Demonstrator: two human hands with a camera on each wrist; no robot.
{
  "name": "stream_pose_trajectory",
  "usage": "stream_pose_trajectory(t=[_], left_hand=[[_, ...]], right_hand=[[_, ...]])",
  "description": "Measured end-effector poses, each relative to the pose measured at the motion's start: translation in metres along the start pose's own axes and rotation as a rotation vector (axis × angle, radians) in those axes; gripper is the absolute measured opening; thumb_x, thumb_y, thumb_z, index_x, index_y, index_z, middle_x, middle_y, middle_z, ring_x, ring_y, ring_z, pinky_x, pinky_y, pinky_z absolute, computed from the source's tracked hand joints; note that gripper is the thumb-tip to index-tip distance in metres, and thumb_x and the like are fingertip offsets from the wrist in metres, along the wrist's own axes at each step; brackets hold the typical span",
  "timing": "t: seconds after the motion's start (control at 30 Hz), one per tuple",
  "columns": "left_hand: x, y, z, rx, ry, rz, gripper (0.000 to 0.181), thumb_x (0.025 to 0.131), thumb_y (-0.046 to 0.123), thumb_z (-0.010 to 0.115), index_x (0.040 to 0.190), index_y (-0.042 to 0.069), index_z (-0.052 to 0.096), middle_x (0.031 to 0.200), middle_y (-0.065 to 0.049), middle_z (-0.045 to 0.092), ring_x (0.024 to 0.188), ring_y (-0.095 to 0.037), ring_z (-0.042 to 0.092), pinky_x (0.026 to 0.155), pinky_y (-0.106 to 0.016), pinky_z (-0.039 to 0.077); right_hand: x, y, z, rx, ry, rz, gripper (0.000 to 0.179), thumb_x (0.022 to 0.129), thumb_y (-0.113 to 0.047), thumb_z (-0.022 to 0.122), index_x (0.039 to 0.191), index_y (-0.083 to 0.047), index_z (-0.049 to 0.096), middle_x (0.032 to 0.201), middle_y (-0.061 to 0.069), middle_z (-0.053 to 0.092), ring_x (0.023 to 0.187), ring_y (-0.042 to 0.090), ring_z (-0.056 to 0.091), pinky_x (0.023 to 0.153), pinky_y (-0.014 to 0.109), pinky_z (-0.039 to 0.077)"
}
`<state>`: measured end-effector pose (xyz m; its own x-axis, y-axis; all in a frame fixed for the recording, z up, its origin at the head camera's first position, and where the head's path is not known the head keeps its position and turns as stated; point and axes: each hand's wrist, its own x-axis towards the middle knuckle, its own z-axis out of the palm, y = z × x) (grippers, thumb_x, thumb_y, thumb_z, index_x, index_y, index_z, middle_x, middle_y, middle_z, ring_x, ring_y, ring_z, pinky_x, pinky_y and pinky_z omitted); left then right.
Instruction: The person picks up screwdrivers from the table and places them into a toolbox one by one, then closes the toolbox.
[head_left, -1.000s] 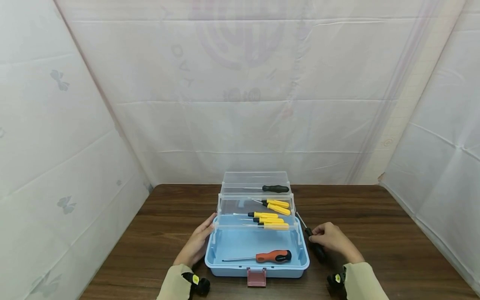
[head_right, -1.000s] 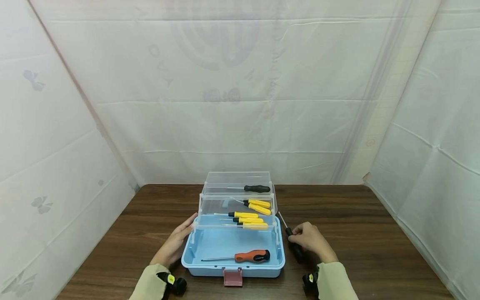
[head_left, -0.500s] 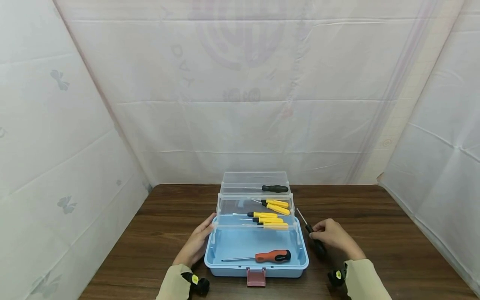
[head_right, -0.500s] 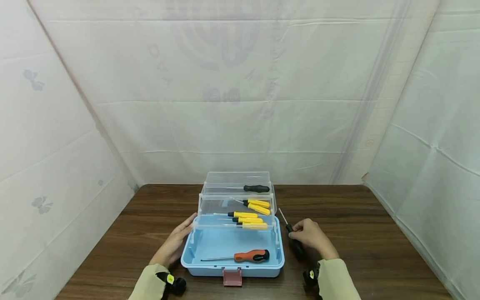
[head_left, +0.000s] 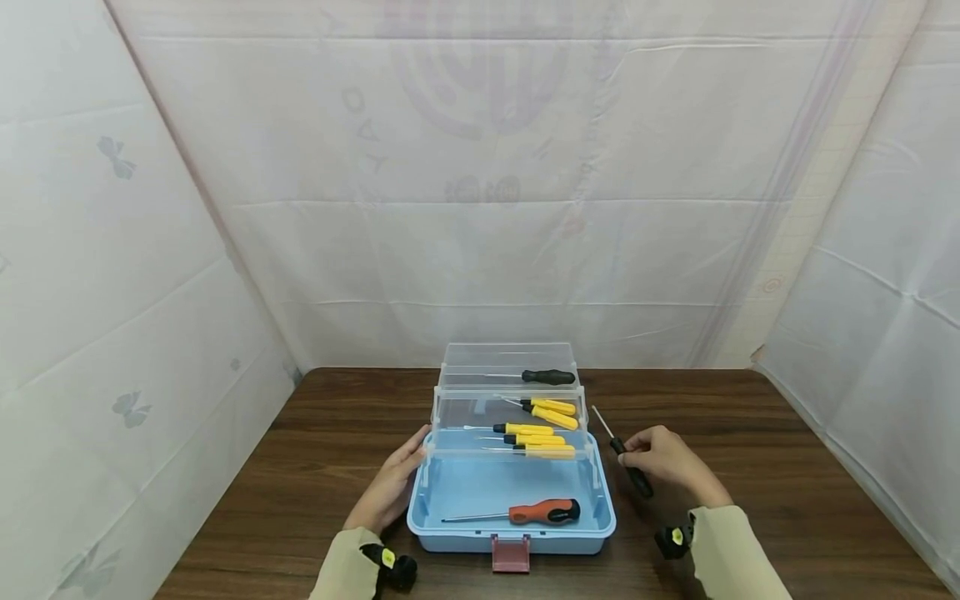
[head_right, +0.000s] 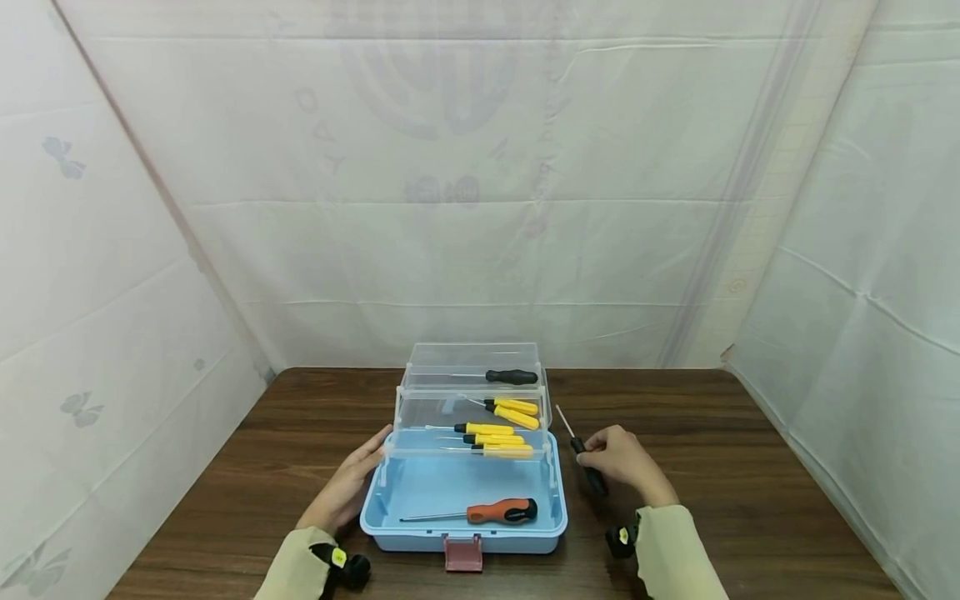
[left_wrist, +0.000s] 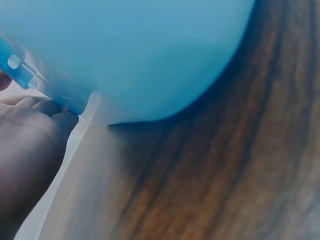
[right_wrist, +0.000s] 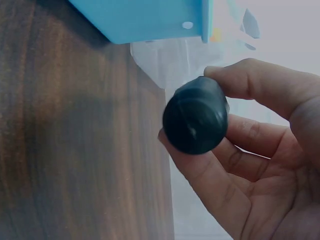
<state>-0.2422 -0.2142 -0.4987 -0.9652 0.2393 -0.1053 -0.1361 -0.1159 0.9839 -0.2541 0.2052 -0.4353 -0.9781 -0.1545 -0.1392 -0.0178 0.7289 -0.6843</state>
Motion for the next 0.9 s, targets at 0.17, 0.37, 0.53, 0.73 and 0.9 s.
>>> stream_pose_trajectory(t=[0.17, 0.37, 0.53, 0.73, 0.9], left_hand=[[0.0, 0.0, -0.001, -0.004, -0.005, 0.003, 0.064, 0.101, 0.027, 0.045, 0.154, 0.008, 0.015, 0.161, -0.018, 0.008, 0.148, -0.038, 0.007, 0.117, -0.055, 0.013], [0.0, 0.0, -0.001, -0.001, -0.016, 0.0, 0.065, 0.101, 0.028, 0.045, 0.155, 0.008, 0.013, 0.161, -0.019, 0.006, 0.148, -0.038, 0.005, 0.117, -0.056, 0.012], [0.0, 0.001, -0.001, 0.009, -0.018, -0.003, 0.065, 0.102, 0.028, 0.045, 0.155, 0.009, 0.014, 0.161, -0.018, 0.005, 0.148, -0.039, 0.005, 0.116, -0.057, 0.011], [0.001, 0.002, -0.001, 0.009, -0.021, -0.009, 0.065, 0.102, 0.029, 0.044, 0.155, 0.009, 0.013, 0.162, -0.018, 0.005, 0.148, -0.039, 0.004, 0.116, -0.057, 0.011], [0.0, 0.003, -0.001, 0.002, -0.024, -0.012, 0.064, 0.102, 0.028, 0.044, 0.155, 0.008, 0.013, 0.162, -0.018, 0.005, 0.148, -0.038, 0.004, 0.117, -0.056, 0.011]], right_hand=[[0.001, -0.003, -0.004, -0.018, -0.009, -0.013, 0.031, 0.085, -0.018, 0.069, 0.104, 0.006, 0.067, 0.091, 0.009, 0.068, 0.076, 0.017, 0.06, 0.064, 0.034, 0.054], [0.003, -0.007, -0.01, -0.032, -0.006, -0.029, 0.03, 0.085, -0.018, 0.069, 0.103, 0.006, 0.068, 0.093, 0.011, 0.069, 0.079, 0.018, 0.061, 0.066, 0.036, 0.054], [0.005, -0.008, -0.015, -0.049, -0.013, -0.05, 0.031, 0.085, -0.019, 0.069, 0.103, 0.006, 0.068, 0.094, 0.012, 0.069, 0.079, 0.018, 0.06, 0.066, 0.035, 0.054], [0.007, -0.014, -0.024, -0.046, -0.016, -0.083, 0.034, 0.086, -0.02, 0.068, 0.106, 0.008, 0.067, 0.094, 0.012, 0.069, 0.078, 0.018, 0.061, 0.067, 0.037, 0.054], [0.009, -0.02, -0.03, -0.045, -0.023, -0.106, 0.035, 0.087, -0.02, 0.066, 0.109, 0.008, 0.066, 0.091, 0.011, 0.069, 0.073, 0.016, 0.061, 0.064, 0.036, 0.055]])
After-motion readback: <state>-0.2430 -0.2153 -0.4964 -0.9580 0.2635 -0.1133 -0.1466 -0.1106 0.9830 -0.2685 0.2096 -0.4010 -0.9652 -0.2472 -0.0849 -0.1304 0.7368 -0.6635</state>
